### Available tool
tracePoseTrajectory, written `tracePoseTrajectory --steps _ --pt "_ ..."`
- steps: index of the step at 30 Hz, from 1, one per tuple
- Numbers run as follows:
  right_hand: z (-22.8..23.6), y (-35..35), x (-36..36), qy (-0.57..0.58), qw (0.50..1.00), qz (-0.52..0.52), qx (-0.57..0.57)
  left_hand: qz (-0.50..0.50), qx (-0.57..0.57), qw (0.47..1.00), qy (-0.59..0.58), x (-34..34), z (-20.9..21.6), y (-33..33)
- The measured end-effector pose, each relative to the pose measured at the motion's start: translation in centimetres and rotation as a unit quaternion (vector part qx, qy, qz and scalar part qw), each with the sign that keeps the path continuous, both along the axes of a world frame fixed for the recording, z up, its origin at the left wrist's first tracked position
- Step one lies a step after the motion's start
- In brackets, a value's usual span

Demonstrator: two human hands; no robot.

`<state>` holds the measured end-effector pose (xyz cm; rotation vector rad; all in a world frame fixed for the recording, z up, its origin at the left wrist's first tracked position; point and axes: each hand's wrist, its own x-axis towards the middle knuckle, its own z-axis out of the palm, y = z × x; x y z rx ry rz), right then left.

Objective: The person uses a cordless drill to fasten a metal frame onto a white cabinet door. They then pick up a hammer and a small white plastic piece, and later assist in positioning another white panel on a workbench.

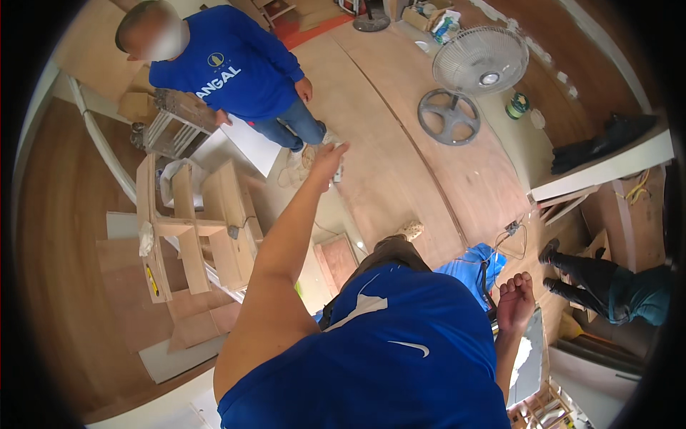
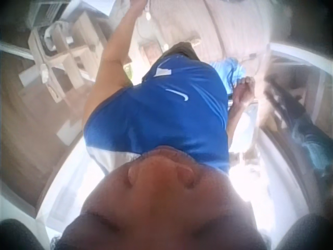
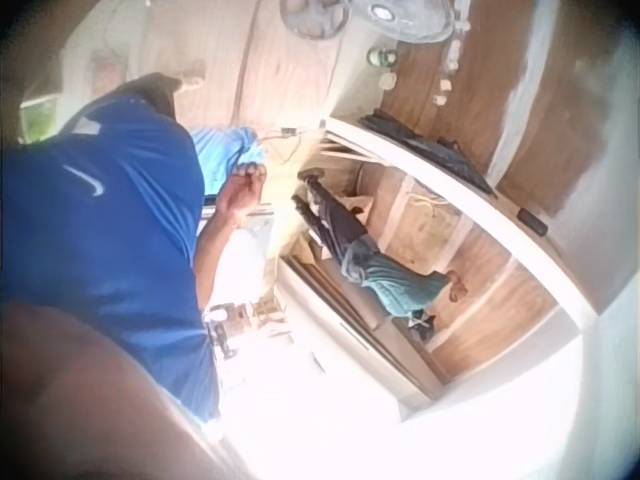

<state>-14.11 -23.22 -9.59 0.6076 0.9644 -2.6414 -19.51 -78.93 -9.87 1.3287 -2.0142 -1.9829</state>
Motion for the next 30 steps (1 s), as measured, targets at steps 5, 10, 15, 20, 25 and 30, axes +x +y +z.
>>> tracePoseTrajectory --steps 5,10,15,20,25,30 --pt "-1.4 2.3 3.5 0.039 0.996 -0.047 -0.072 0.063 0.041 0.997 -0.018 2.9 -2.9 -2.0" --pt "-1.2 3.0 6.0 0.031 0.993 -0.105 -0.039 -0.022 0.085 0.996 -0.032 1.8 -2.6 3.3" --pt "-1.6 3.2 8.7 -0.030 0.992 -0.123 0.013 -0.160 0.087 0.983 -0.002 -1.0 0.5 9.2" --pt "-1.6 2.6 10.9 -0.053 0.985 -0.143 0.078 -0.184 0.094 0.978 0.018 -1.7 2.3 11.6" --pt "-3.5 2.6 12.4 -0.061 0.961 -0.147 0.229 -0.179 0.082 0.980 -0.019 -0.3 0.6 12.1" --pt "-4.1 2.2 13.2 -0.056 0.960 -0.131 0.243 -0.157 0.102 0.977 -0.096 2.3 -3.3 9.0"
